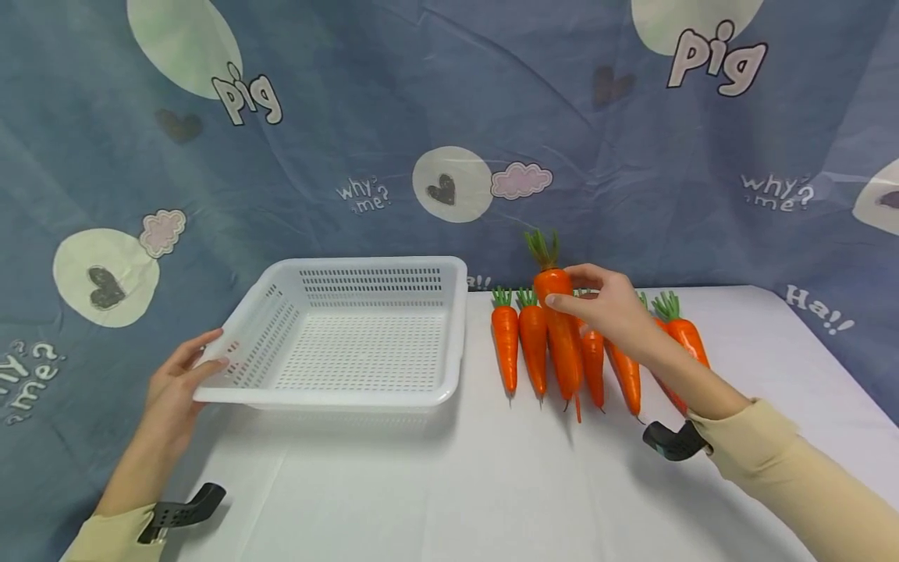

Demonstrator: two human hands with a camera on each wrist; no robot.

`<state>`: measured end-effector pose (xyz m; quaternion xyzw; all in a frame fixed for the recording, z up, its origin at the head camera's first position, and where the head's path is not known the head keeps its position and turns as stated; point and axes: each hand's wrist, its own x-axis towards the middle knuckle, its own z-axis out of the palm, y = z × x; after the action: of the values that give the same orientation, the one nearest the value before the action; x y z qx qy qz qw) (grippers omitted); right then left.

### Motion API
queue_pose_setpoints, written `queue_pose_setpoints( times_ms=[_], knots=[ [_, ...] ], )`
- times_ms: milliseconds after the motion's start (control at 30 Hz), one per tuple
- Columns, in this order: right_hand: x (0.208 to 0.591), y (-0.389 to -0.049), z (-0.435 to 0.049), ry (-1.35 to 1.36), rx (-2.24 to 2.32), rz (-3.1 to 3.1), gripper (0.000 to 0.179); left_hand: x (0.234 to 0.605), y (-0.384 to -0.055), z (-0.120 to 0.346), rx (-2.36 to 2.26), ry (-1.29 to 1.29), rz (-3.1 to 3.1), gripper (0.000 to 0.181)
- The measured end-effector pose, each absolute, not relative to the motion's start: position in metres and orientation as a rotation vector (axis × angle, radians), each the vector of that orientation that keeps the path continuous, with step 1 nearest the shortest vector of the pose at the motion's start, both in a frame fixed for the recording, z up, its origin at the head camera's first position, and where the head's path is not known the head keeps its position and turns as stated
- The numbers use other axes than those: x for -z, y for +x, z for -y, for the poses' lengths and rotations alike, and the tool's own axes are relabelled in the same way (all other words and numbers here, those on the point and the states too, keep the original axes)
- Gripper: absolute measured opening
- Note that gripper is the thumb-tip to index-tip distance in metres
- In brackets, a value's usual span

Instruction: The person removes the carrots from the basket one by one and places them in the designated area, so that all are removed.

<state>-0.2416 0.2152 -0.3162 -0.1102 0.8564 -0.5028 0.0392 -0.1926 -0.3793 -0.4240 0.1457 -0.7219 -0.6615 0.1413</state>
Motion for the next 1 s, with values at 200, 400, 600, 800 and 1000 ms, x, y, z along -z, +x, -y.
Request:
queue_pose_setpoints(
  times_ms=[200,400,600,800,1000],
  knots=[
    [0.319,-0.238,-0.230,-0.273,1.556,-2.615,0.062,0.424,-0.194,0.377,1.893,0.416,2.083,0.056],
    [0.320,-0.233,-0.247,-0.270,1.439,-2.685,0.064,0.418,-0.190,0.372,1.881,0.401,2.117,0.054],
    [0.321,-0.230,-0.262,-0.248,1.375,-2.744,0.066,0.418,-0.191,0.374,1.882,0.410,2.115,0.056],
    [0.322,-0.227,-0.280,-0.247,1.320,-2.779,0.067,0.403,-0.184,0.363,1.860,0.441,2.130,0.056],
    [0.327,-0.226,-0.295,-0.230,1.251,-2.826,0.065,0.379,-0.167,0.340,1.867,0.473,2.116,0.051]
  ],
)
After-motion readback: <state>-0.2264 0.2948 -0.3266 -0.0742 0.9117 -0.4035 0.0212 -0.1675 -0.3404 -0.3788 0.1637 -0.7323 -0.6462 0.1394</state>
